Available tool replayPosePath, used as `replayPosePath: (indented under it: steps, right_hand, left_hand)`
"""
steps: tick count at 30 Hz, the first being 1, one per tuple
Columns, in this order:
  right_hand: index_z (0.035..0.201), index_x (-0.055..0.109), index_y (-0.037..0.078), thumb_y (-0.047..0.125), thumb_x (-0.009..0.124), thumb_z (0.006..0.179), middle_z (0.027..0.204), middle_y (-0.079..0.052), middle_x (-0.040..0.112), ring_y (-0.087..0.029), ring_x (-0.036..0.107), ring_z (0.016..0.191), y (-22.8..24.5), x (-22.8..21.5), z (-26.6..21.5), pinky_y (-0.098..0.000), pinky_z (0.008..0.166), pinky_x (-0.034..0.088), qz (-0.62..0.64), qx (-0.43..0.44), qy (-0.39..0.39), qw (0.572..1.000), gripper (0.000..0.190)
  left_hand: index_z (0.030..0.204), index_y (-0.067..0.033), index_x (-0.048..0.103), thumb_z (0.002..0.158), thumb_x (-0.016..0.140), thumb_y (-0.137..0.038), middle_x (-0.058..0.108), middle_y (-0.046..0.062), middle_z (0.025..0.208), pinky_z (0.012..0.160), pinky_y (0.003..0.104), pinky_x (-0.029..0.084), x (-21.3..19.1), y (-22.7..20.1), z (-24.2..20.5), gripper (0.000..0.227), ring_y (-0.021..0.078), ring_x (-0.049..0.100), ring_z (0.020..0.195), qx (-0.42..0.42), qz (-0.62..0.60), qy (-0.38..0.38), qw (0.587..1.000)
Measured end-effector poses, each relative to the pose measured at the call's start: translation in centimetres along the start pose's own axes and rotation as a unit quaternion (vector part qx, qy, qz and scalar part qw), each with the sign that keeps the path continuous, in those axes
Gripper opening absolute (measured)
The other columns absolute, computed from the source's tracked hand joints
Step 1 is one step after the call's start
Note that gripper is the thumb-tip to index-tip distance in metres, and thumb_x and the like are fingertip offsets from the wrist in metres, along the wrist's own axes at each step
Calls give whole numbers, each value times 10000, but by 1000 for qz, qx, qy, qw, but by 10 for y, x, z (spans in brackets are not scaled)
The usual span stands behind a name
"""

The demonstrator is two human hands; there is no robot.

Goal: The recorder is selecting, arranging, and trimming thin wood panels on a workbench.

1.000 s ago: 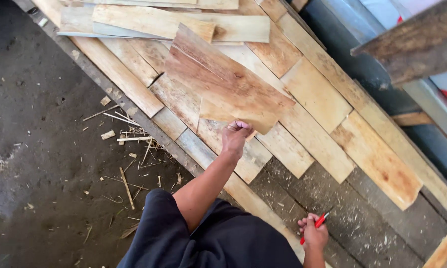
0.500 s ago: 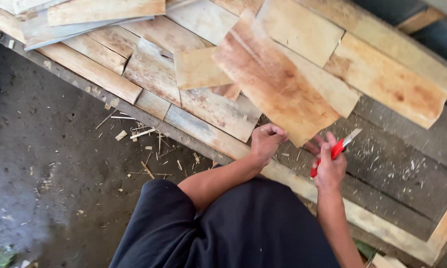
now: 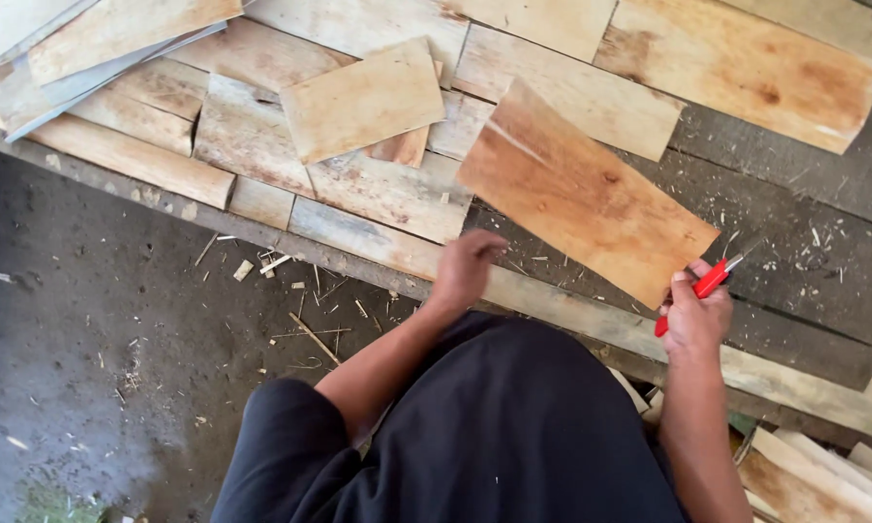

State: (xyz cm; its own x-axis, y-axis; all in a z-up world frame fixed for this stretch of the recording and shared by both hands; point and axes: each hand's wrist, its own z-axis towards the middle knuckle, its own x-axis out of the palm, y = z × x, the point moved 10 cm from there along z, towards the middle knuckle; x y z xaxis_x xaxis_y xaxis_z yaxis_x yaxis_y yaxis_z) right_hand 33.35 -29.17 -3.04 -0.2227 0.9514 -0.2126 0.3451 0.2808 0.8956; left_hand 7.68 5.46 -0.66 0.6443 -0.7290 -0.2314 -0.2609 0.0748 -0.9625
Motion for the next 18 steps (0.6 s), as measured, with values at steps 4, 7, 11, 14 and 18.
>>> replayPosePath:
  steps: [4,7,11,14,18]
  right_hand:
    - [1326,581,46,41,663,1008,936,-2,630,-85,592,661,-19,-32,5,-252,491,443,-56,21,-7,998,329]
    - [1333,604,23,43,669,1001,926,-7,631,-80,576,654,-38,-42,14,-249,498,432,-93,28,7,995,338]
    - [1322,632,16,40,673,986,849,0,624,-75,552,624,-53,-40,20,-249,497,413,-141,40,11,989,339]
    - [1304,648,24,40,675,976,816,2,623,-72,543,610,-54,-37,21,-256,491,403,-168,51,2,984,330]
    - [1278,669,27,37,682,963,826,-3,645,-66,558,623,-55,-33,22,-258,508,420,-202,45,-7,978,316]
  left_hand:
    - [1036,-24,749,907,639,49,740,123,1021,800,358,578,-66,-10,2,185,282,724,904,26,108,-97,989]
    - [1080,-16,735,893,650,37,717,129,1167,918,408,560,-78,-10,8,212,329,676,1101,103,202,-107,968]
    - [1175,-7,688,894,649,13,639,140,1370,1069,443,498,-64,0,15,284,359,554,1345,167,278,-35,945]
    - [1179,-19,676,905,638,2,606,133,1439,1103,447,481,-56,2,20,277,354,506,1424,178,307,3,935]
    - [1167,-28,678,908,646,-36,585,122,1464,1081,460,471,-50,8,22,261,349,476,1447,174,313,30,933]
